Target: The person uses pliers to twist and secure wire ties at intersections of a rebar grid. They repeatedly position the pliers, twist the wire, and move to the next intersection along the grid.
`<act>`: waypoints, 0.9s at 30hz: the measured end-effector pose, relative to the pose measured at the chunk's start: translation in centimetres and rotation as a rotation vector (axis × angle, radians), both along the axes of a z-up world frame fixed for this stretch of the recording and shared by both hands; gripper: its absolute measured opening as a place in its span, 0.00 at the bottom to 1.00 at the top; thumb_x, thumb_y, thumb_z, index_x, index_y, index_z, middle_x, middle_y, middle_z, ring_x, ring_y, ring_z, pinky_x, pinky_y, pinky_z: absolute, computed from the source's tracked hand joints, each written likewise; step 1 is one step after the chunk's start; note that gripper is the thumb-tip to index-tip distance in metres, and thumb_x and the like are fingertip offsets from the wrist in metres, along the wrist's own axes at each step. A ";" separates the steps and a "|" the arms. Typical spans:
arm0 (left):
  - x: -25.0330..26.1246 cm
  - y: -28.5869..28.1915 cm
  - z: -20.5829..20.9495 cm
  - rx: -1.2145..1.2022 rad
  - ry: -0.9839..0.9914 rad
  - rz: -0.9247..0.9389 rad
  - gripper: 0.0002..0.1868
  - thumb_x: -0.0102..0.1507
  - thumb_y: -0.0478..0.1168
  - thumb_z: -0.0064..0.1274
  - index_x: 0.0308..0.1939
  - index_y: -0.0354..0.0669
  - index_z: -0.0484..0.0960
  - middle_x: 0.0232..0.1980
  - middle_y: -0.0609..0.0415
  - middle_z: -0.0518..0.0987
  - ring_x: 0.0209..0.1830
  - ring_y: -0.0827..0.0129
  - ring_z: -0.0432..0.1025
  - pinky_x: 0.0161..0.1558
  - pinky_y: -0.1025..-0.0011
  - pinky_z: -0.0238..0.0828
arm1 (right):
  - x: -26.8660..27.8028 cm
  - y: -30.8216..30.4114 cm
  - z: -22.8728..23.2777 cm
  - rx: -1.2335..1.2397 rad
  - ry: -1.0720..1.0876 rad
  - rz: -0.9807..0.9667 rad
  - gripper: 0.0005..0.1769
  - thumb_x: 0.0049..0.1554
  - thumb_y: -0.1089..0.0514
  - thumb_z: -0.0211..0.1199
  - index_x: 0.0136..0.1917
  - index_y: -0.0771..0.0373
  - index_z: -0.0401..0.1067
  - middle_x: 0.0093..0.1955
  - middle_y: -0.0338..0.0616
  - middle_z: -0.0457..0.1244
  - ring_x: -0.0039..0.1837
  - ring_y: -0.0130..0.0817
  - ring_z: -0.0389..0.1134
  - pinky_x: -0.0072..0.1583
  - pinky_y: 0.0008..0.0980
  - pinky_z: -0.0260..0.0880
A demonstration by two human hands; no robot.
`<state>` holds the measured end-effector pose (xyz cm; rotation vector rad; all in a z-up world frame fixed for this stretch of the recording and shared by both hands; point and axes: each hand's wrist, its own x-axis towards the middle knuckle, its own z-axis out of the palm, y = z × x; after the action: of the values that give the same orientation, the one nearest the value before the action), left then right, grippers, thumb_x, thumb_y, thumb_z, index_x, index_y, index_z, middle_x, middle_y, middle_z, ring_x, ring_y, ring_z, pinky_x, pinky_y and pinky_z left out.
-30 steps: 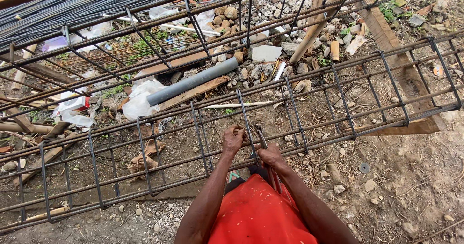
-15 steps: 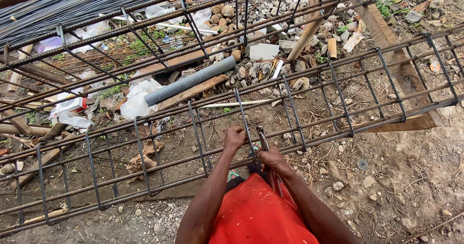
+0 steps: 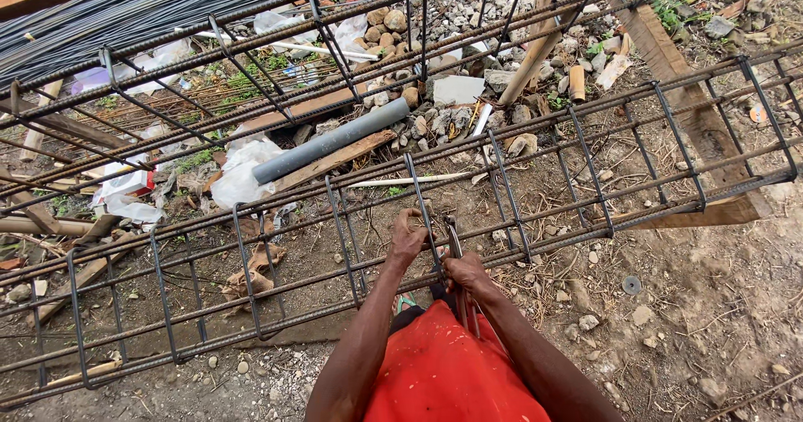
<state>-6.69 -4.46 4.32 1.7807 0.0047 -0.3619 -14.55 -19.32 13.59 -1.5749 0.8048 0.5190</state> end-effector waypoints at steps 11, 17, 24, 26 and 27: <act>-0.1 -1.3 1.9 0.035 0.032 -0.004 0.10 0.65 0.40 0.58 0.45 0.36 0.86 0.37 0.37 0.82 0.35 0.61 0.79 0.35 0.66 0.80 | 0.2 -0.1 2.3 0.244 0.022 -0.114 0.07 0.48 0.65 0.58 0.38 0.74 0.69 0.20 0.45 0.54 0.22 0.32 0.61 0.28 0.36 0.71; -1.2 -1.1 3.8 0.202 -0.323 -0.008 0.05 0.63 0.34 0.57 0.37 0.45 0.75 0.39 0.45 0.79 0.39 0.55 0.79 0.36 0.65 0.81 | 0.9 -0.4 -0.7 0.244 -0.048 -0.106 0.12 0.45 0.68 0.58 0.43 0.79 0.68 0.24 0.55 0.60 0.22 0.39 0.65 0.27 0.40 0.70; -2.7 -0.4 5.2 0.173 -0.527 -0.048 0.10 0.65 0.40 0.58 0.39 0.52 0.70 0.30 0.49 0.79 0.29 0.58 0.79 0.28 0.66 0.79 | 1.3 -0.7 -5.1 0.082 -0.071 -0.077 0.09 0.44 0.64 0.59 0.35 0.75 0.72 0.20 0.55 0.59 0.21 0.42 0.65 0.25 0.41 0.64; -3.8 0.2 7.6 0.287 -0.358 -0.177 0.09 0.68 0.40 0.53 0.34 0.44 0.81 0.35 0.47 0.82 0.33 0.57 0.80 0.37 0.65 0.80 | 0.9 -0.3 -6.2 0.003 -0.041 -0.063 0.12 0.47 0.60 0.60 0.36 0.74 0.74 0.20 0.56 0.59 0.21 0.43 0.65 0.25 0.39 0.63; -4.3 0.4 7.2 0.289 -0.358 -0.173 0.09 0.68 0.40 0.53 0.34 0.44 0.81 0.35 0.47 0.82 0.33 0.57 0.80 0.37 0.65 0.80 | 1.2 -0.2 -5.0 0.004 -0.042 -0.058 0.12 0.47 0.60 0.60 0.36 0.74 0.74 0.20 0.56 0.59 0.21 0.43 0.65 0.25 0.39 0.63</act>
<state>-10.94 -4.08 11.47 2.1190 -0.3689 -0.1661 -13.33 -19.54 8.61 -1.5492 0.8148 0.4435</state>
